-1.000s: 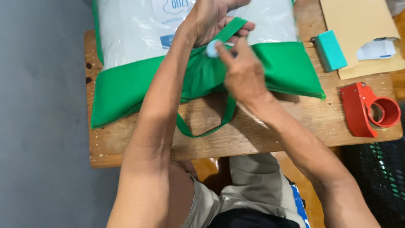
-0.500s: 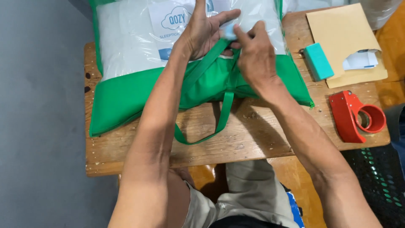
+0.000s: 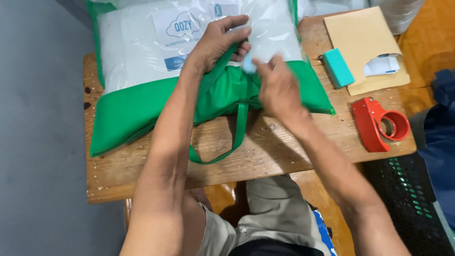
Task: A person is cleaning or prepping the surface of a green bag containing a pillow by rubbing it with a blue sponge.
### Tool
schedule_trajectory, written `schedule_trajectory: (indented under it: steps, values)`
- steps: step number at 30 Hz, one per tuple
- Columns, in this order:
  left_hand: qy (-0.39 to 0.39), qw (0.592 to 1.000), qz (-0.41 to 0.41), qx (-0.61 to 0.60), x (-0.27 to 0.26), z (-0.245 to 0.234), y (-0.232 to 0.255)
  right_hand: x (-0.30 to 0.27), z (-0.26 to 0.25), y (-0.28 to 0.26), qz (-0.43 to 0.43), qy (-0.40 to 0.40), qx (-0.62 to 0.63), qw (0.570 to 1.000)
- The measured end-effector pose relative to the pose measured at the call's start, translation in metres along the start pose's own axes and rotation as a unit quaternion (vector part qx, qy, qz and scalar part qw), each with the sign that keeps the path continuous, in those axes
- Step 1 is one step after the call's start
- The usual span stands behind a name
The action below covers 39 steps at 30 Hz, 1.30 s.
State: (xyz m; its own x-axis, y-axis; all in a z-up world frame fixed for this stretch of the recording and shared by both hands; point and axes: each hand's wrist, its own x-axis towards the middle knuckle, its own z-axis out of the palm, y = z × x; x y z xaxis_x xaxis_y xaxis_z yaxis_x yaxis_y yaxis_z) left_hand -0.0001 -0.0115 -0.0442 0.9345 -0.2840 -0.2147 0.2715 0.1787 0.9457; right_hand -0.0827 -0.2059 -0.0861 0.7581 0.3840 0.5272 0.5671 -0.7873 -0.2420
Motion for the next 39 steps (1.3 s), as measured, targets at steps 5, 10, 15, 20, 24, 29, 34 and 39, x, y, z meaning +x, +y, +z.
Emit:
schedule_trajectory:
  steps: [5, 10, 15, 20, 24, 29, 34, 39]
  values:
    - [0.065, 0.995, 0.039, 0.068, 0.006, 0.012, -0.010, -0.071, 0.010, -0.012, 0.034, -0.072, 0.041, 0.996]
    - [0.066, 0.994, 0.037, 0.073, 0.002, 0.010, -0.014, -0.079, -0.016, -0.021, 0.025, -0.056, 0.227, 0.972]
    - [0.064, 0.991, 0.068, 0.092, 0.000, 0.012, -0.017, -0.087, 0.064, -0.042, 0.182, 0.177, 0.189, 0.949]
    - [0.056, 0.993, 0.074, 0.073, 0.005, 0.004, -0.021, -0.101, 0.084, -0.128, 0.075, 0.026, 0.305, 0.949]
    - [0.068, 0.995, 0.049, 0.059, 0.008, 0.007, -0.021, -0.121, 0.072, -0.106, 0.130, 0.123, 0.287, 0.941]
    - [0.045, 0.990, 0.084, 0.105, 0.013, 0.000, -0.024, -0.104, 0.049, -0.070, 0.204, 0.171, 0.219, 0.939]
    - [0.050, 0.988, 0.078, 0.124, 0.010, 0.006, -0.017, -0.088, 0.068, -0.104, 0.055, -0.006, 0.297, 0.953]
    - [-0.053, 0.952, 0.109, 0.283, 0.012, -0.021, -0.005, -0.076, 0.023, -0.093, -0.025, 0.103, 0.183, 0.977]
